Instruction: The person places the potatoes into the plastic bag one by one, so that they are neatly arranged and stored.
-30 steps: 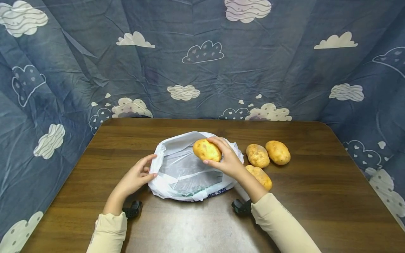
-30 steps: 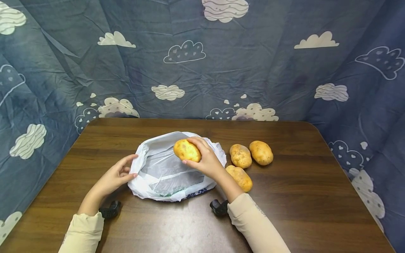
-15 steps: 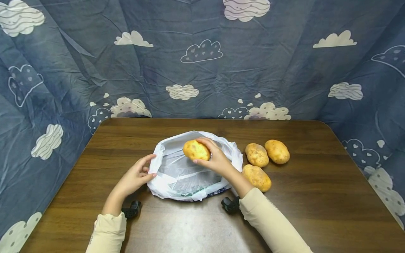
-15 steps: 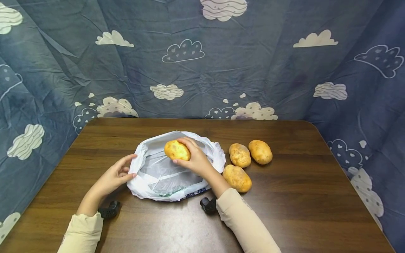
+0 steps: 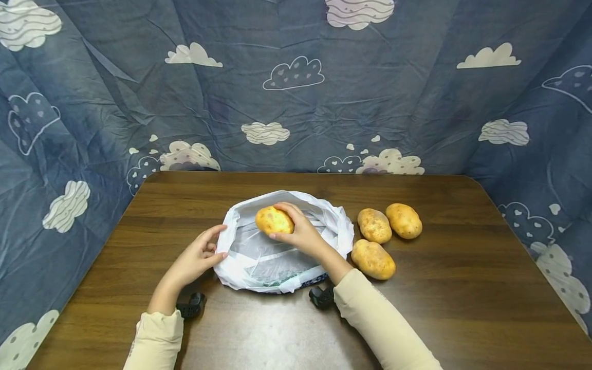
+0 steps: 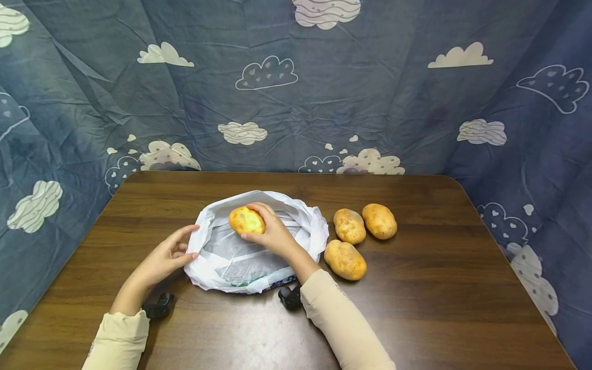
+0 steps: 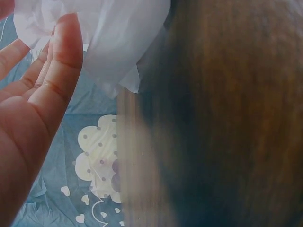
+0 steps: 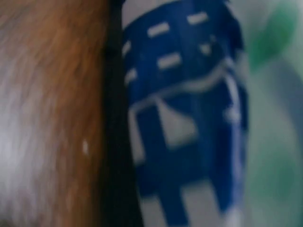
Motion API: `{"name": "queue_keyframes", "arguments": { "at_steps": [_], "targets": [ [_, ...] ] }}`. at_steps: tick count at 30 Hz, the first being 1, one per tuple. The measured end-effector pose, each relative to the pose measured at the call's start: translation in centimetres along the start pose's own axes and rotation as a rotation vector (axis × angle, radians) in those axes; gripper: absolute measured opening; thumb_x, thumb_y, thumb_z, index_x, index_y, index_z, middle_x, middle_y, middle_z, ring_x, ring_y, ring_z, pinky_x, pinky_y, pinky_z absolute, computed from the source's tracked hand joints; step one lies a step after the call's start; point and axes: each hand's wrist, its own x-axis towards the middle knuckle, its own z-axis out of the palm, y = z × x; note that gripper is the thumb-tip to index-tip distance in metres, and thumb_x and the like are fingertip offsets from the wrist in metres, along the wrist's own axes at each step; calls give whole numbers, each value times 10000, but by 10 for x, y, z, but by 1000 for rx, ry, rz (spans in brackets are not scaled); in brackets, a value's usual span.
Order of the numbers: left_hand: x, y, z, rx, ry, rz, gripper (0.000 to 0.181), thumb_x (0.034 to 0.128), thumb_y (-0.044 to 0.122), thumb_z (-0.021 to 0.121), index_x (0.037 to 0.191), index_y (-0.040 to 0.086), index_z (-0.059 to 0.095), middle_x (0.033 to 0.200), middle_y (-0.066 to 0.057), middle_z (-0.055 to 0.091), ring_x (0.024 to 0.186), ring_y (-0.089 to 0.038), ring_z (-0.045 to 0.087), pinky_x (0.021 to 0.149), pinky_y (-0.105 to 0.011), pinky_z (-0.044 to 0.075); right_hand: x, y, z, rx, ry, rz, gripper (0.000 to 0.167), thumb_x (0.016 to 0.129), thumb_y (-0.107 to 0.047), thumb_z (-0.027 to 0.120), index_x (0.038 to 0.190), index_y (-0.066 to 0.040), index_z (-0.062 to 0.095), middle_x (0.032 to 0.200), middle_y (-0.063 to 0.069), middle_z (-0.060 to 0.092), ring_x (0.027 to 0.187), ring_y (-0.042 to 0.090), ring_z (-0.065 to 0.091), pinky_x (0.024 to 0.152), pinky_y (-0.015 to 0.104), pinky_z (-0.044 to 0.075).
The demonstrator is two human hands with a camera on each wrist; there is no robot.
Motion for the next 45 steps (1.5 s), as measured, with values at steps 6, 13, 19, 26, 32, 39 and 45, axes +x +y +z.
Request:
{"name": "queue_keyframes", "arguments": {
  "at_steps": [6,13,19,26,32,39,45],
  "targets": [
    [0,0,0,3,-2,-3,587,822,-19,616,1339,19,341,1213,-215,354,782,-182,491,625,-235,465,3,2,11,36,-24,15,658,682,-110,780,1256,-47,466,1266,82,433,1157,188,389,967,370,296],
    [0,1,0,-1,2,-4,589,817,-27,618,1336,13,342,1209,-216,349,781,-178,492,633,-231,467,6,7,22,43,-28,50,647,684,-83,774,1250,-38,463,1256,86,442,1147,189,398,971,346,292],
    [0,1,0,6,4,-9,587,818,-22,619,1336,18,346,1216,-218,352,791,-191,490,637,-233,466,5,-7,23,86,-27,80,634,694,-35,755,1250,9,454,1263,160,433,1157,279,395,971,393,276],
    [-1,1,0,5,0,-8,588,820,-19,619,1338,19,343,1225,-220,348,804,-199,489,641,-233,469,7,7,30,61,-33,93,654,692,-75,766,1262,-40,448,1289,112,412,1175,235,377,984,384,269],
    [0,-1,0,0,-1,-2,589,819,-17,621,1337,20,345,1226,-215,347,801,-194,491,631,-232,468,5,9,28,50,-23,80,654,697,-84,764,1268,-31,448,1326,148,375,1227,242,329,1012,384,231],
    [0,0,1,8,2,4,587,815,-20,624,1332,13,348,1215,-213,354,787,-182,495,620,-234,467,3,6,24,74,0,62,648,694,-76,768,1258,-1,458,1347,184,351,1273,265,268,1036,389,181],
    [0,0,0,19,3,5,587,816,-14,626,1332,14,347,1219,-217,359,804,-197,501,635,-241,474,0,-8,17,67,15,52,648,693,-60,768,1254,14,453,1364,184,330,1284,260,247,1035,411,175]
  ]
}}
